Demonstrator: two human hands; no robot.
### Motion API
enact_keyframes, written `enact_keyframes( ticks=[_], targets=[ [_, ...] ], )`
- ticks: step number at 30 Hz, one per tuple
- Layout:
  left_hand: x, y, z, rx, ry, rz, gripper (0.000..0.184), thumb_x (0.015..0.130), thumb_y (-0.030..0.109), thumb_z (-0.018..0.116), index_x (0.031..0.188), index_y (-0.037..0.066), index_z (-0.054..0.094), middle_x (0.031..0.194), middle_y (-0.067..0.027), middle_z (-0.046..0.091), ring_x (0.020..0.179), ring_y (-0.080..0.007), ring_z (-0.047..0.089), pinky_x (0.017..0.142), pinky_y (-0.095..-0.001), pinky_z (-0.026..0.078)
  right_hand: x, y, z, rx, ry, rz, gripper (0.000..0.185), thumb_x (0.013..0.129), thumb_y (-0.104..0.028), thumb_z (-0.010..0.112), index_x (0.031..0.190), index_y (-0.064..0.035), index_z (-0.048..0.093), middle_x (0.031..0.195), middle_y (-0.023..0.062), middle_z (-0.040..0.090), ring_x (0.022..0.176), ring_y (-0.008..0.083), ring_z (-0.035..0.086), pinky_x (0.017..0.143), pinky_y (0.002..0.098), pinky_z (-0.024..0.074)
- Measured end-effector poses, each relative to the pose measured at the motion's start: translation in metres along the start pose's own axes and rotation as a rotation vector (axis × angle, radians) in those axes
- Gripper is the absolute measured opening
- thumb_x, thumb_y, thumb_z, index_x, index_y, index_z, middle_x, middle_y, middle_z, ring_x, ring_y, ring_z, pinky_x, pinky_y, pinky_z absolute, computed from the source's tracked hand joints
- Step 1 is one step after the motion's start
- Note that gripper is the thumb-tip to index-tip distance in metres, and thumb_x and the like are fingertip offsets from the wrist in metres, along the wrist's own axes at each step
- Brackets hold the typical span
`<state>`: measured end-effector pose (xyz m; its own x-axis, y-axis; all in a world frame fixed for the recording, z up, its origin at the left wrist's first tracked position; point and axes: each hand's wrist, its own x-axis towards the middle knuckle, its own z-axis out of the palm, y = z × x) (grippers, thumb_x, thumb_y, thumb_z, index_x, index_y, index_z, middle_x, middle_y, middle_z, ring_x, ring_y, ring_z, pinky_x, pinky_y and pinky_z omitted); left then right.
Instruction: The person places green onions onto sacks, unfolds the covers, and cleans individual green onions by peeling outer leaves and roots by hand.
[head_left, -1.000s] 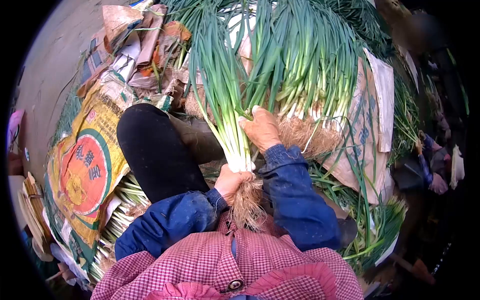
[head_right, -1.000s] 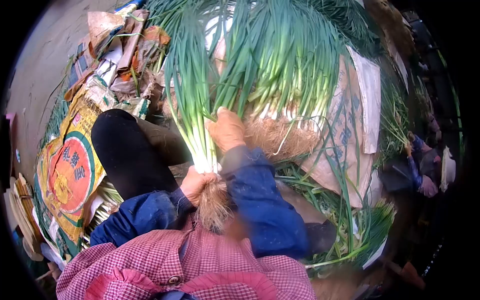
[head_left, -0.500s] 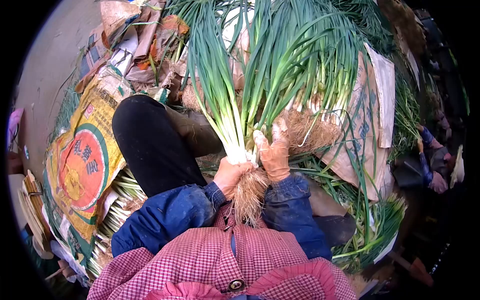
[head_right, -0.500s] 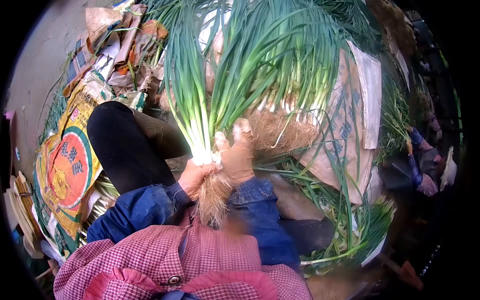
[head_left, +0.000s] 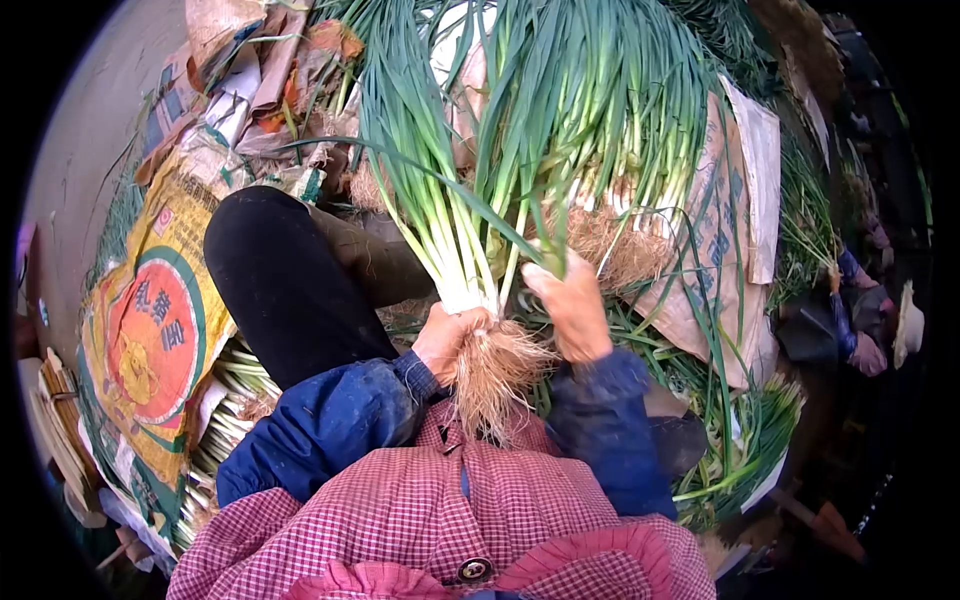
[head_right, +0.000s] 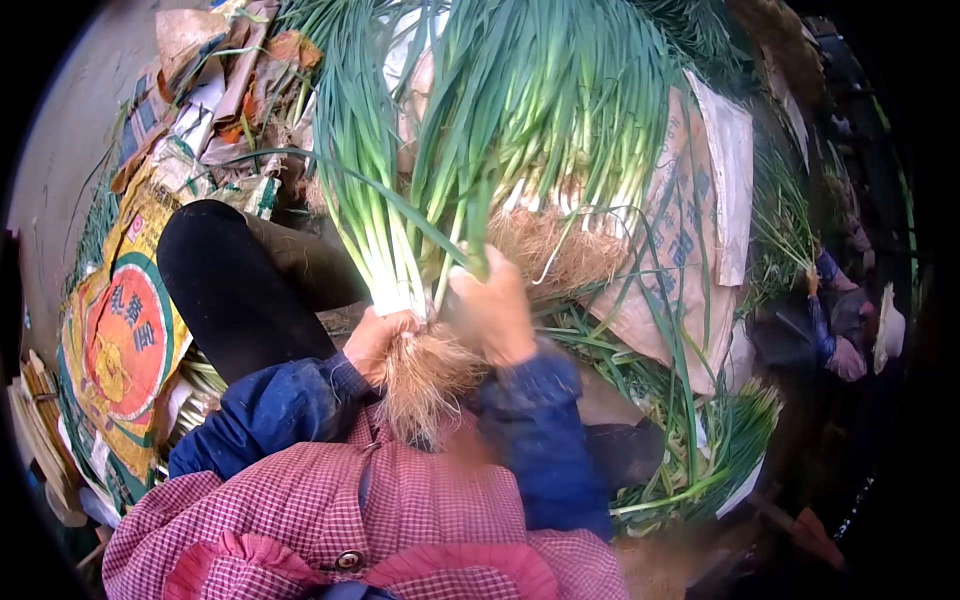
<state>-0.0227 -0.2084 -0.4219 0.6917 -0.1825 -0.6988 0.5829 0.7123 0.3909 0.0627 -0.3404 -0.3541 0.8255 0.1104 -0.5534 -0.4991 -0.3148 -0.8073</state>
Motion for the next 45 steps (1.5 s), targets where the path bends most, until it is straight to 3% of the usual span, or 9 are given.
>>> enact_keyframes(
  ticks=[4,8,17,27,30,35,37,41,45],
  targets=[
    [-0.007,-0.005,0.0,-0.02,0.021,0.08,0.018,0.067,-0.006,0.057,0.085,-0.005,0.057,0.071,-0.0077,0.059,0.058,-0.0131,0.056,0.052,-0.025,0.046,0.063,0.006,0.046,-0.994,0.169,-0.421,0.024,0.082,-0.022,0.061,0.095,-0.003,0.055,0.075,0.0107,0.059,0.066,0.0215,0.058,0.061,0.0381,0.0475],
    [-0.013,0.008,0.001,-0.102,-0.014,0.044,0.026,0.067,-0.008,0.051,0.092,-0.005,0.054,0.078,-0.0092,0.056,0.061,-0.0152,0.055,0.061,-0.0279,0.053,0.025,0.019,0.014,0.191,-0.295,0.067,0.015,0.087,-0.016,0.054,0.094,-0.0031,0.051,0.06,-0.0003,0.046,0.054,0.01,0.046,0.051,0.0246,0.0422],
    [0.002,-0.002,-0.018,-0.305,-0.209,-0.026,0.037,0.072,0.001,0.049,0.108,-0.006,0.051,0.096,-0.0152,0.059,0.088,-0.0243,0.06,0.081,-0.0377,0.052,-0.078,0.038,-0.086,1.227,-0.079,-0.438,0.016,0.09,-0.02,0.052,0.095,-0.0063,0.046,0.058,-0.0061,0.035,0.047,0.0072,0.032,0.049,0.0248,0.0311],
    [-0.03,0.0,-0.016,-0.549,-0.365,-0.3,0.051,0.075,0.023,0.054,0.117,-0.005,0.049,0.11,-0.02,0.057,0.1,-0.0341,0.056,0.093,-0.048,0.042,0.078,0.101,-0.004,0.207,-0.262,0.135,0.027,0.09,-0.026,0.053,0.089,0.0009,0.055,0.072,0.0102,0.059,0.052,0.0098,0.052,0.041,0.0206,0.0442],
    [-0.027,-0.002,-0.024,-0.502,-0.279,-0.271,0.05,0.074,0.022,0.055,0.115,-0.005,0.05,0.109,-0.0206,0.057,0.101,-0.0343,0.056,0.093,-0.0478,0.042,0.113,0.137,0.017,0.146,-0.354,-0.548,0.026,0.088,-0.026,0.055,0.085,-0.0005,0.056,0.071,0.0095,0.061,0.053,0.0136,0.056,0.042,0.0227,0.0459],
    [-0.031,-0.008,-0.012,-0.615,-0.331,-0.263,0.046,0.072,0.022,0.054,0.11,-0.003,0.053,0.104,-0.0199,0.059,0.092,-0.0334,0.058,0.087,-0.0466,0.046,0.064,0.102,-0.004,0.121,-0.236,-0.101,0.025,0.09,-0.03,0.052,0.089,-0.005,0.055,0.08,0.0075,0.059,0.067,0.0176,0.059,0.049,0.0303,0.0476],
    [-0.02,-0.009,-0.022,-0.589,-0.292,-0.338,0.047,0.071,0.022,0.053,0.111,-0.003,0.052,0.105,-0.0203,0.058,0.094,-0.0336,0.057,0.089,-0.0467,0.045,0.113,0.151,0.003,0.294,-0.33,-0.513,0.025,0.091,-0.027,0.049,0.092,-0.0035,0.055,0.072,0.0051,0.055,0.058,0.0151,0.052,0.044,0.0283,0.043],
    [-0.034,0.004,-0.009,-0.569,-0.297,-0.21,0.05,0.072,0.023,0.054,0.115,-0.002,0.05,0.106,-0.0204,0.058,0.097,-0.0337,0.056,0.09,-0.0471,0.044,0.07,0.096,0.016,0.36,0.014,-0.352,0.018,0.088,-0.019,0.049,0.088,-0.0024,0.054,0.069,0.0073,0.051,0.066,0.0202,0.052,0.066,0.0349,0.045],
    [-0.018,-0.003,-0.014,-0.656,-0.421,-0.283,0.049,0.073,0.024,0.057,0.114,-0.002,0.051,0.107,-0.0205,0.058,0.097,-0.0343,0.057,0.09,-0.0481,0.044,-0.004,0.079,-0.02,1.191,-0.329,0.078,0.019,0.08,-0.02,0.049,0.069,-0.0095,0.037,0.061,0.0021,0.035,0.058,0.0141,0.035,0.056,0.0256,0.0321]
  ],
)
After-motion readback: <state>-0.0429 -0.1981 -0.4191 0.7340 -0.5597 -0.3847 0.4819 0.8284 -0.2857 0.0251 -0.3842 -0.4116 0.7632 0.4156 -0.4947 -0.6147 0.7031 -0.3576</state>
